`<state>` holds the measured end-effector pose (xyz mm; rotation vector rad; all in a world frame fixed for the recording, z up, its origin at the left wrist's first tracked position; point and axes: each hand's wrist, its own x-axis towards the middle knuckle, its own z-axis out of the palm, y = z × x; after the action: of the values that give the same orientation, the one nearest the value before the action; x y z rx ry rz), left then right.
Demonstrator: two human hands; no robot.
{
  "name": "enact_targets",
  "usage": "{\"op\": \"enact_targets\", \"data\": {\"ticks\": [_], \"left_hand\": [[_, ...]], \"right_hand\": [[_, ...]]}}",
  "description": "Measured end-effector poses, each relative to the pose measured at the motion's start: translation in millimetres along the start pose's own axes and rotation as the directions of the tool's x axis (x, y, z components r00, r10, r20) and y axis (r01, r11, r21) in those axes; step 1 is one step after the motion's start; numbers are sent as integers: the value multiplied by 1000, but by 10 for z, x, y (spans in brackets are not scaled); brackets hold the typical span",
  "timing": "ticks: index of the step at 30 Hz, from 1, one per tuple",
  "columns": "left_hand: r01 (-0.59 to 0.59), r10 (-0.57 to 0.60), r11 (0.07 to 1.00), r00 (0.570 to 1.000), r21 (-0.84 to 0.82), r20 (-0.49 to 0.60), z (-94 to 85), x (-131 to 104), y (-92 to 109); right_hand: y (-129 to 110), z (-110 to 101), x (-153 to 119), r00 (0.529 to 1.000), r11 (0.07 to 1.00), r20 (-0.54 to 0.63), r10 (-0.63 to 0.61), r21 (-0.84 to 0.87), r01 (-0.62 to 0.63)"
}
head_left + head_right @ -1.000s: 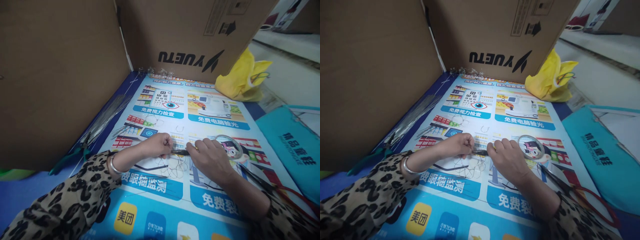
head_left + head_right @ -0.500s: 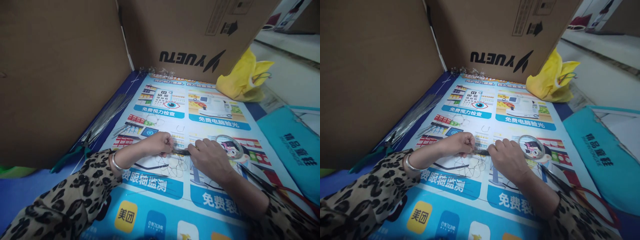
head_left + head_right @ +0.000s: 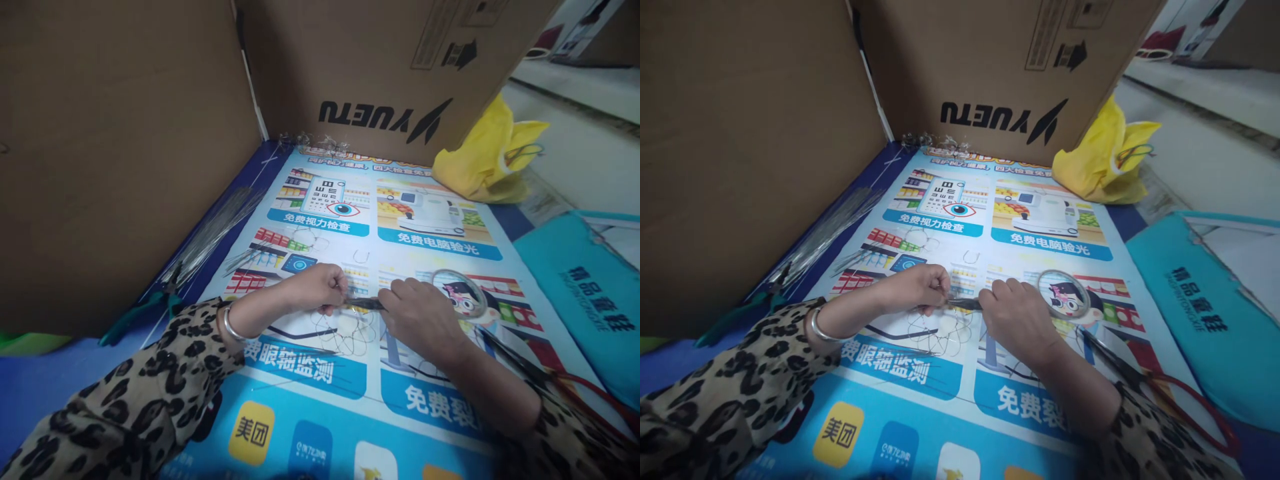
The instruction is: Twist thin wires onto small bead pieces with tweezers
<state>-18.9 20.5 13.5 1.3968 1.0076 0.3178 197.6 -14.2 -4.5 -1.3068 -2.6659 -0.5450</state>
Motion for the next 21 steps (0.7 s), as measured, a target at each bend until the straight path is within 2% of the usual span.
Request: {"op": "enact_targets", "data": {"ticks": [7,12,16,21], "left_hand": [[17,-10,995,998,-102,63,-36,22,-35],[23,-17,993,998,-113,60,-33,26,-46],[-23,32,990,997,-137,65,-33,25,-50],[-60,68,994,994,-89,88,-38,21,-49]], "right_hand": [[75,6,24,999,999,19,-32,28,31],[70,-25,23,999,999,13,-52,15,52],[53,-56,28,1000,1000,16,-26,5,26],[26,-71,23,1000,1000,-7,-4,2,4]]}}
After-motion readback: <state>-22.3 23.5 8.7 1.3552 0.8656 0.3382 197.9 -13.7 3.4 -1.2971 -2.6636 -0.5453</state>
